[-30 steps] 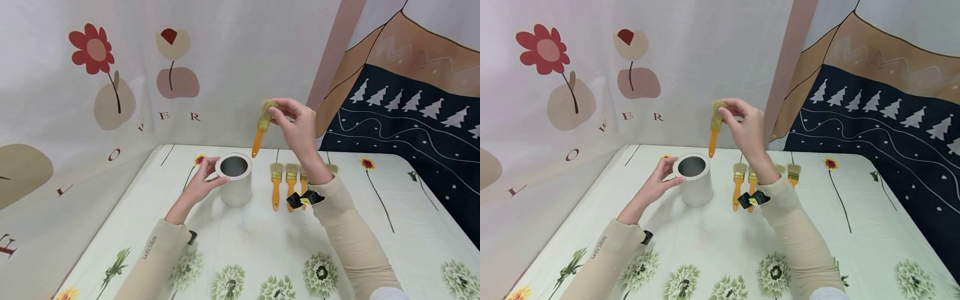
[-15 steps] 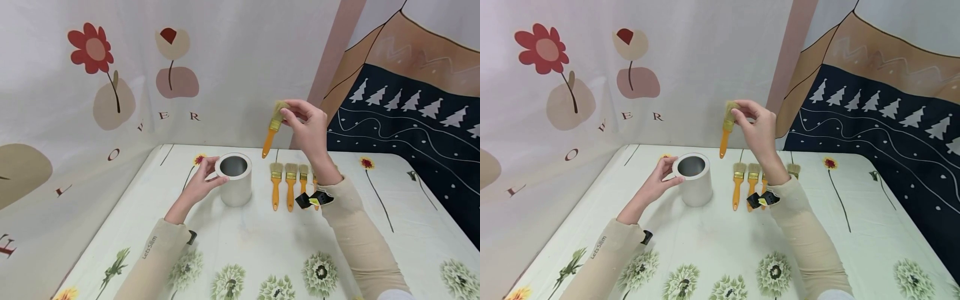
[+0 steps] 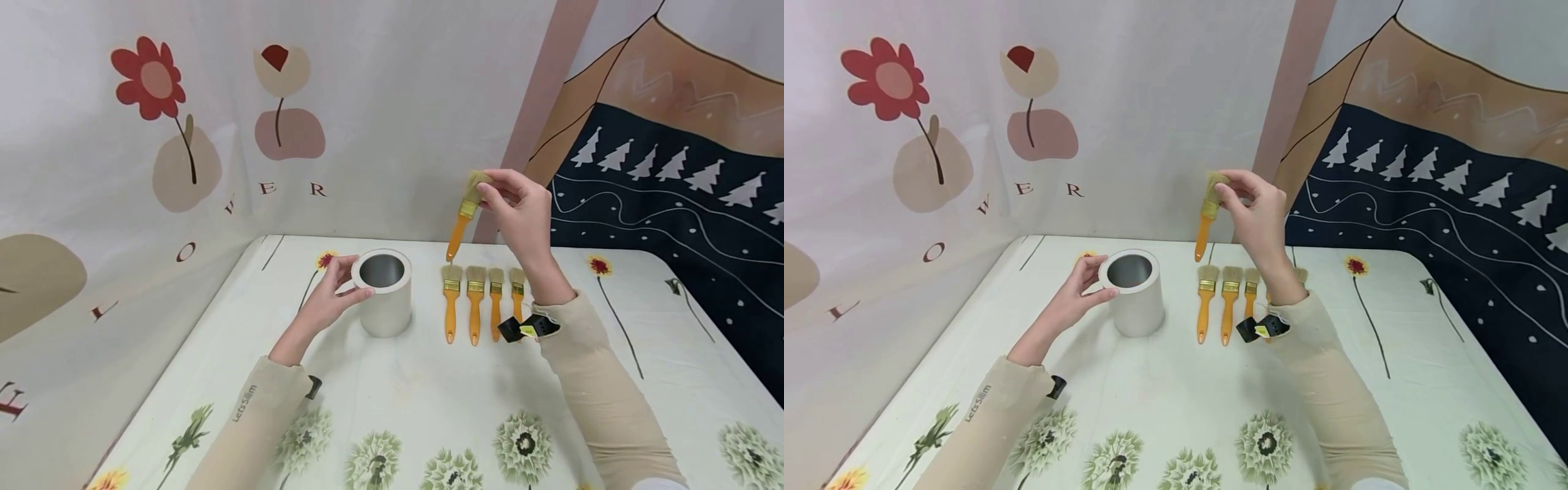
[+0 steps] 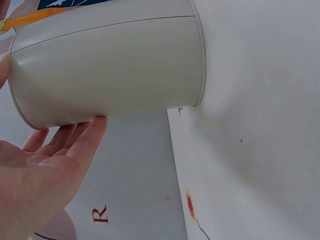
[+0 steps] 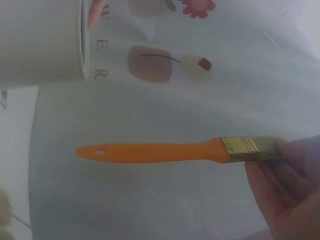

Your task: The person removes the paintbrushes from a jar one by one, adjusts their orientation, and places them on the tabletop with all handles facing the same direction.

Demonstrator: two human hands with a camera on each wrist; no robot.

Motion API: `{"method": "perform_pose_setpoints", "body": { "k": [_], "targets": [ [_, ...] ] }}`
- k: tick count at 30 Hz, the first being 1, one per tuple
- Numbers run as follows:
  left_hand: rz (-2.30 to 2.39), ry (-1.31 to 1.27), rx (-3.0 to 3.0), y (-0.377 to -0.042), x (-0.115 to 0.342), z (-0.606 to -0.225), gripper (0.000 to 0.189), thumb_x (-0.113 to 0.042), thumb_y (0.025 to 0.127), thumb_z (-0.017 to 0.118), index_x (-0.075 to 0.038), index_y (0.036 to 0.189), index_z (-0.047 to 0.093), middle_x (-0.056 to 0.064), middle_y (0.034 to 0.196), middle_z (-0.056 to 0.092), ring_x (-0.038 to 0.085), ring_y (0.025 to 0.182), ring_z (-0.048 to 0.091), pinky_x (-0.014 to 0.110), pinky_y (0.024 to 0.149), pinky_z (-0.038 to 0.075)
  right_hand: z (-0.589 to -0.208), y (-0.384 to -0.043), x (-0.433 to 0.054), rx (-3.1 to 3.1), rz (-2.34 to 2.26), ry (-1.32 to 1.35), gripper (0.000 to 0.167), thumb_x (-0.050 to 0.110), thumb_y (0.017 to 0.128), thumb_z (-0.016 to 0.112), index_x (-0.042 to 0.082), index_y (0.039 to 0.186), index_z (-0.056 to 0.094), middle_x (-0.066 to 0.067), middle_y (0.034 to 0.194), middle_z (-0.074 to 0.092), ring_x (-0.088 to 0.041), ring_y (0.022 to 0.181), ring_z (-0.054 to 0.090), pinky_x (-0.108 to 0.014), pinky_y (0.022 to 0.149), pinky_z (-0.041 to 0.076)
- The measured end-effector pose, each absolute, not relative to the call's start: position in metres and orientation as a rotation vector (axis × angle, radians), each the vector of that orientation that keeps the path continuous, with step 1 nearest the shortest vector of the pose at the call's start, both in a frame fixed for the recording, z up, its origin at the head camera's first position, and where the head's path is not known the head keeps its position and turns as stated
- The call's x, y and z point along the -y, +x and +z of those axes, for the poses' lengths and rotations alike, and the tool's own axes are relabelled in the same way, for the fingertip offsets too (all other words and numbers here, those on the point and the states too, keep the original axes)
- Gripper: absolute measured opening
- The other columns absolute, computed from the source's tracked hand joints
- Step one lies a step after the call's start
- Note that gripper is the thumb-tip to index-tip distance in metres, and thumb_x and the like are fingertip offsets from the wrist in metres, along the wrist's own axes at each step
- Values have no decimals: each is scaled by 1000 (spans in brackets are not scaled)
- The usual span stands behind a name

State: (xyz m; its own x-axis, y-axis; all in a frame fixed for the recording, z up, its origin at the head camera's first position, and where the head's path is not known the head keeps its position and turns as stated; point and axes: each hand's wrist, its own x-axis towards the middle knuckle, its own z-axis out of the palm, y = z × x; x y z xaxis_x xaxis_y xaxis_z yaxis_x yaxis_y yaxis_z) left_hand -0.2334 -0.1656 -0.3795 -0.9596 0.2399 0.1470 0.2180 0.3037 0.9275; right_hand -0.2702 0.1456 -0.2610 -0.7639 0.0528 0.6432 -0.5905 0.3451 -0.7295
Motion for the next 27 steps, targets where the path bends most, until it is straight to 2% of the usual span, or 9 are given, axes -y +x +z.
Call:
{"method": "perform_pose_setpoints", "body": {
  "k": [10, 18, 27],
  "targets": [
    [1798, 446, -2511, -233, 165, -378, 68, -8, 92, 71, -3, 146, 30, 19, 153, 42, 37, 147, 36, 52, 116, 40, -273, -273, -162, 2113, 1413, 327, 27, 18, 95, 66, 3, 118, 71, -17, 116, 72, 0, 97, 70, -9, 82, 55],
    [1797, 439, -2513, -234, 165, -379, 69, -7, 91, 71, -2, 147, 29, 19, 154, 41, 37, 148, 35, 52, 116, 40, -283, -275, -179, 2154, 1337, 272, 28, 21, 96, 66, 3, 117, 71, -19, 115, 72, 14, 85, 62, -5, 77, 53],
    [1788, 442, -2522, -234, 166, -380, 69, -9, 92, 71, -4, 147, 30, 19, 153, 41, 37, 148, 35, 52, 116, 40, -292, -277, -200, 2200, 1285, 207, 29, 21, 98, 64, 2, 119, 70, -19, 114, 71, 16, 83, 59, -3, 77, 51]
  ]
}}
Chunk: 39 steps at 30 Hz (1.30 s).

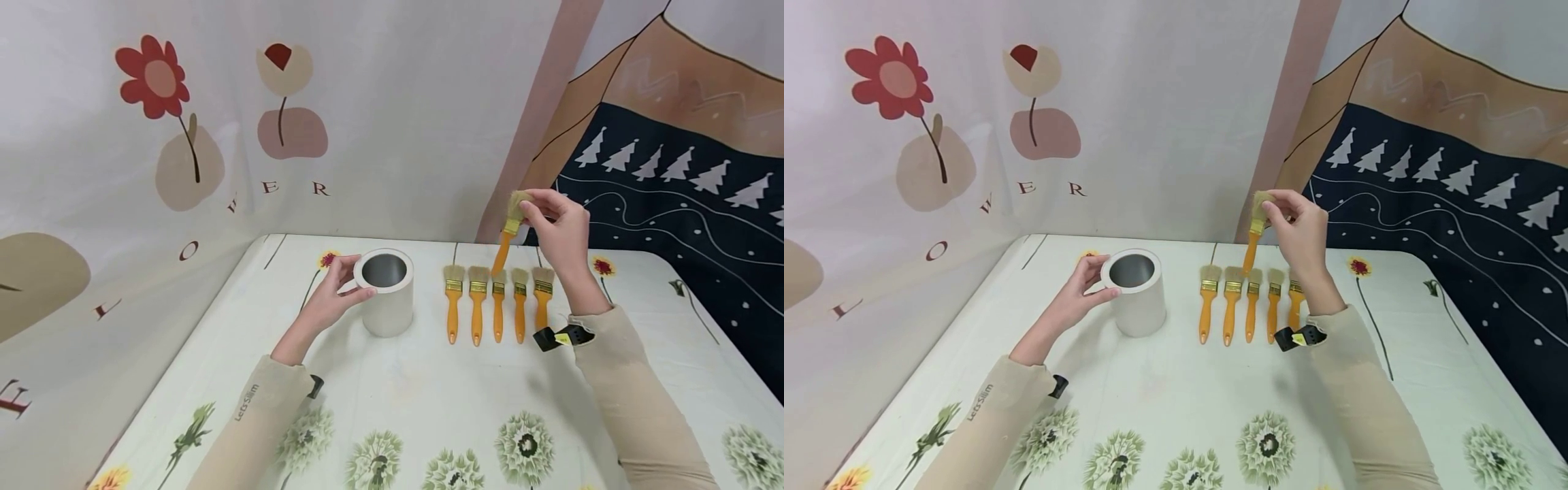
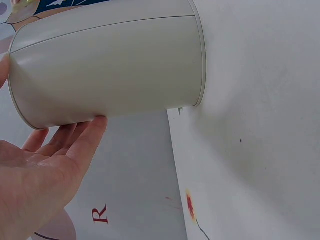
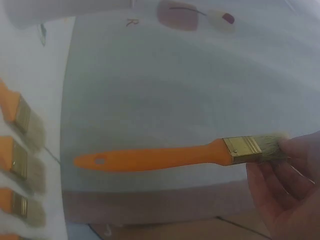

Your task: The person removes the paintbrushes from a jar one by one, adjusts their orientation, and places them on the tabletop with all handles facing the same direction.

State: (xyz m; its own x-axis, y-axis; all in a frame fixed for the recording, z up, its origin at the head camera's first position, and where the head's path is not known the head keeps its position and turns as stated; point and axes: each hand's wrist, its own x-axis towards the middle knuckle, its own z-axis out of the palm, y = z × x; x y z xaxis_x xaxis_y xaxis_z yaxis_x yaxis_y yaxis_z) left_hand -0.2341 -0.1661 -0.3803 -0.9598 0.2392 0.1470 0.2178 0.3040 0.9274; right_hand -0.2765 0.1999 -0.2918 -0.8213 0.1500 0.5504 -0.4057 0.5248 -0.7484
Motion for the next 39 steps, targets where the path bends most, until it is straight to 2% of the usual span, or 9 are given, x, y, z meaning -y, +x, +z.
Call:
{"method": "perform_pose_setpoints", "body": {
  "k": [9, 15, 18, 23, 29, 33, 36, 37, 39],
  "targets": [
    [1785, 440, -2528, -234, 166, -380, 69, -10, 91, 71, -4, 147, 30, 19, 153, 42, 37, 147, 36, 52, 116, 41, -300, -284, -222, 2222, 1275, 98, 32, 24, 99, 62, 2, 121, 69, -16, 114, 71, 15, 83, 57, -1, 74, 50],
    [1789, 439, -2526, -234, 165, -380, 69, -10, 91, 72, -4, 147, 31, 18, 153, 41, 37, 148, 35, 52, 116, 41, -311, -291, -241, 2287, 1334, 0, 37, 30, 100, 59, 3, 125, 67, 18, 94, 62, 10, 81, 57, -2, 72, 50],
    [1785, 431, -2529, -234, 165, -380, 69, -10, 91, 72, -5, 147, 31, 18, 153, 42, 37, 148, 35, 52, 116, 41, -320, -296, -253, 2332, 1362, -73, 41, 32, 101, 57, 3, 128, 65, 25, 91, 58, 9, 80, 56, -2, 71, 50],
    [1778, 430, -2535, -234, 166, -380, 70, -10, 91, 72, -4, 147, 30, 19, 153, 41, 38, 148, 34, 52, 116, 40, -337, -303, -273, 2416, 1364, -172, 43, 32, 103, 54, 3, 133, 62, 21, 97, 62, 10, 79, 54, -1, 69, 49],
    [1773, 428, -2533, -234, 164, -380, 70, -11, 91, 72, -4, 147, 30, 19, 154, 41, 38, 148, 34, 52, 116, 40, -358, -308, -298, 2484, 1383, -313, 44, 32, 102, 54, 1, 134, 57, 19, 93, 60, 8, 78, 52, -4, 66, 50],
    [1773, 447, -2534, -235, 164, -380, 70, -10, 92, 71, -3, 147, 29, 20, 153, 41, 39, 147, 34, 53, 116, 40, -385, -321, -322, 2444, 1534, -423, 32, 33, 99, 61, 8, 118, 61, 9, 95, 62, 1, 76, 54, -11, 64, 52],
    [1783, 444, -2524, -235, 165, -378, 69, -8, 92, 71, -3, 147, 29, 20, 153, 41, 38, 147, 35, 53, 116, 40, -403, -328, -337, 2433, 1624, -492, 19, 34, 96, 65, 16, 104, 62, 8, 92, 62, -2, 75, 55, -14, 63, 52],
    [1786, 447, -2520, -235, 165, -378, 69, -8, 92, 70, -2, 147, 29, 20, 153, 41, 38, 147, 35, 54, 116, 39, -409, -330, -342, 2438, 1638, -513, 16, 33, 96, 66, 18, 100, 62, 10, 89, 61, -2, 74, 55, -16, 59, 52],
    [1790, 442, -2511, -234, 166, -378, 69, -7, 92, 70, -2, 147, 29, 20, 154, 40, 39, 147, 35, 54, 117, 39, -414, -330, -345, 2504, 1617, -531, 18, 33, 97, 63, 16, 101, 61, 11, 89, 57, -3, 75, 54, -18, 57, 50]
  ]
}}
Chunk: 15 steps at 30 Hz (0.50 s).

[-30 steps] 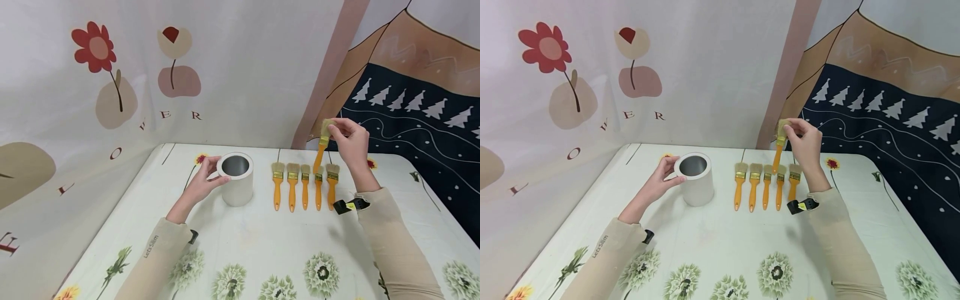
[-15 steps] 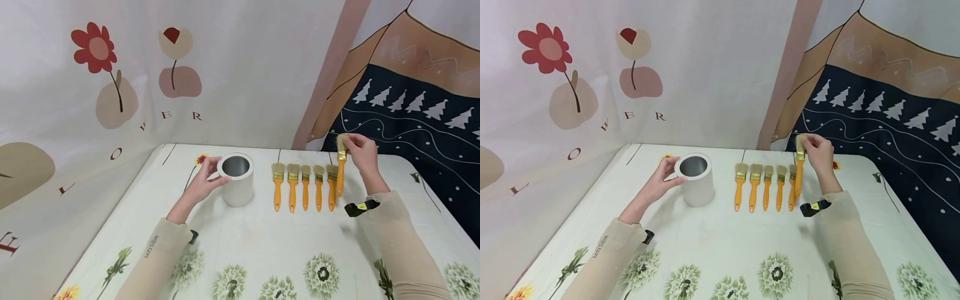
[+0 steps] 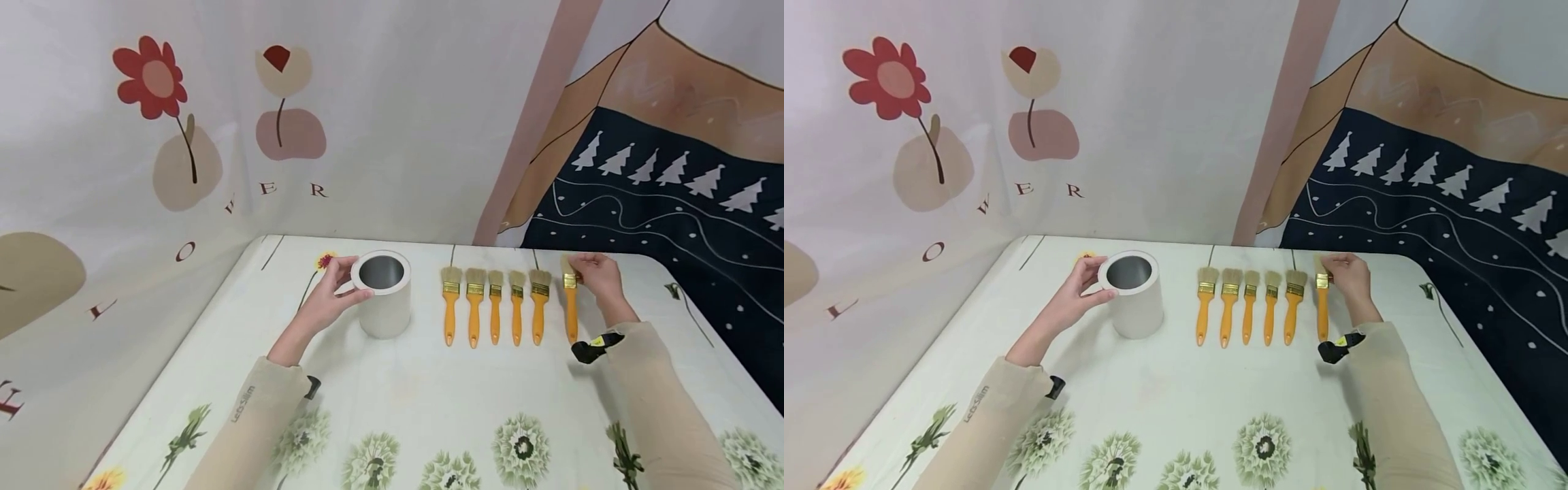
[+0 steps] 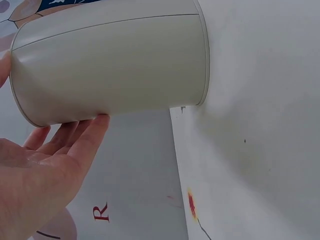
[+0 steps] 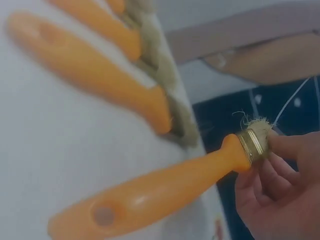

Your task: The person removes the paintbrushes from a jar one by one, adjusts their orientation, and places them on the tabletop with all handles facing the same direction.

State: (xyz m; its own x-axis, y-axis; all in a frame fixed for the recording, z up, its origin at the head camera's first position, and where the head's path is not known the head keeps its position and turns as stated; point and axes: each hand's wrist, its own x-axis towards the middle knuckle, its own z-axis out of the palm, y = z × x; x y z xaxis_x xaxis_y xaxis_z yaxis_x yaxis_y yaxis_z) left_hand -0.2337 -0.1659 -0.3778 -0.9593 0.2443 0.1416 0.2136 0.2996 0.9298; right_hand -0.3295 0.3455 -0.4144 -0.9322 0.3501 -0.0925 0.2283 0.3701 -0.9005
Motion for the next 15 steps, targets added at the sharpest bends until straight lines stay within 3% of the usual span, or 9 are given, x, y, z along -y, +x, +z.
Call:
{"method": "perform_pose_setpoints", "body": {
  "k": [4, 8, 10, 15],
  "targets": [
    [1790, 435, -2504, -232, 168, -378, 70, -7, 91, 71, -1, 147, 29, 21, 155, 39, 39, 147, 35, 55, 117, 38, -421, -327, -346, 2585, 1629, -569, 20, 27, 99, 59, 10, 110, 61, 10, 92, 58, 3, 71, 54, -17, 54, 51],
    [1782, 431, -2510, -232, 169, -379, 70, -7, 91, 71, -1, 147, 29, 20, 155, 39, 39, 146, 36, 54, 117, 39, -420, -319, -338, 2637, 1608, -566, 32, 17, 100, 56, -4, 125, 55, 9, 91, 57, 8, 65, 54, -11, 61, 54],
    [1780, 431, -2514, -232, 169, -380, 70, -7, 91, 71, -2, 147, 29, 20, 155, 39, 39, 146, 36, 54, 117, 39, -423, -319, -339, 2647, 1588, -577, 32, 14, 100, 57, -6, 125, 56, 13, 84, 55, 9, 60, 55, -11, 59, 54],
    [1772, 426, -2509, -232, 165, -381, 70, -9, 91, 72, -3, 147, 29, 19, 155, 39, 38, 146, 37, 53, 116, 40, -427, -313, -345, 2728, 1412, -647, 34, 16, 99, 59, -6, 125, 59, 1, 92, 61, 4, 62, 54, -12, 54, 51]
  ]
}}
